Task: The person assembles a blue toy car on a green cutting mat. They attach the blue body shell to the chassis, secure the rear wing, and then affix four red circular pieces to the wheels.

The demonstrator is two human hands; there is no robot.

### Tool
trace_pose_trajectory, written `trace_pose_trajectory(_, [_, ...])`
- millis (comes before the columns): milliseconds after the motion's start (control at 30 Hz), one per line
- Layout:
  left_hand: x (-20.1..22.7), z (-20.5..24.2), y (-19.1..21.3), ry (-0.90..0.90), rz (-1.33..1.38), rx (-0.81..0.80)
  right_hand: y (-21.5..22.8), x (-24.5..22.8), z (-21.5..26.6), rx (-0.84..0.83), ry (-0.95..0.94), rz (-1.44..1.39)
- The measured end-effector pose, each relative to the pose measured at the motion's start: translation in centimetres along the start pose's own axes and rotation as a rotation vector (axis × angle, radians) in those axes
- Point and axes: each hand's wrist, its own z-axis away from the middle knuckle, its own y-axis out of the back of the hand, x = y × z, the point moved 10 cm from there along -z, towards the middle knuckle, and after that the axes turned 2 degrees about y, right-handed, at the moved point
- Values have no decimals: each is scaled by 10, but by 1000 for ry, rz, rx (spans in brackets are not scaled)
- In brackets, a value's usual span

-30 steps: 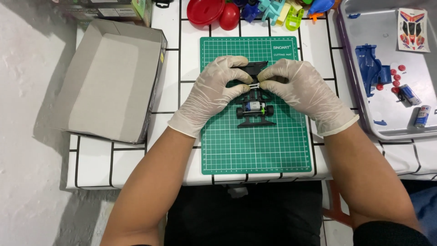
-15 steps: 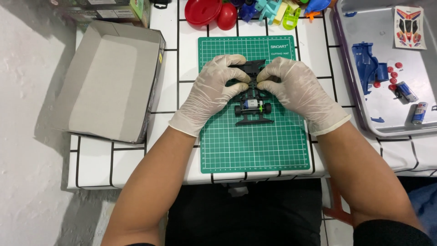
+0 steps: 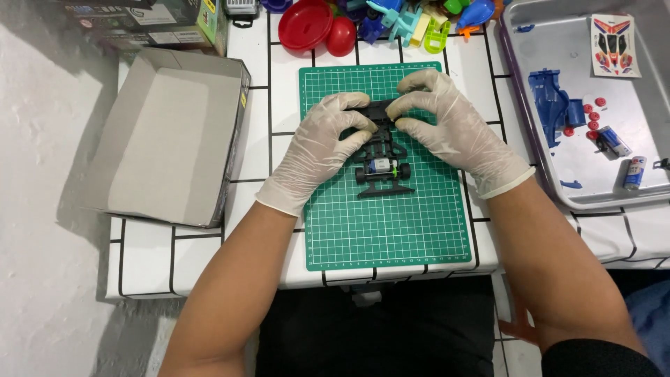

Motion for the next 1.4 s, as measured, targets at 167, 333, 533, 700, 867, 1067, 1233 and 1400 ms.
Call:
trace_pose_trajectory(167, [0,-1,6,-1,47,-6,-18,3,1,-24,61,-27])
trace_pose_trajectory(333, [-2,0,10,-27,105,36,-26,10,1,-31,126,-14])
trace_pose_trajectory(533, [0,2,8,-47,78,21,-25,12,1,10,117,-41])
trace_pose_trajectory(700, [-2,1,6,-39,67,36,-22,16,2,43,114,-163])
trace_pose_trajectory(867, [-1,3,3,-22,9,26,-24,19,2,50,94,-149])
trace_pose_trajectory(1067, [-2,-1,3,1,-21,28,-20,13,3,70,118,-87])
trace_pose_trajectory(1233, [-1,1,-2,-63,-30,71,-3,23,9,267,111,-160])
trace_pose_trajectory(1400, [19,7,13,-119,25,195,24,25,23,479,103,1])
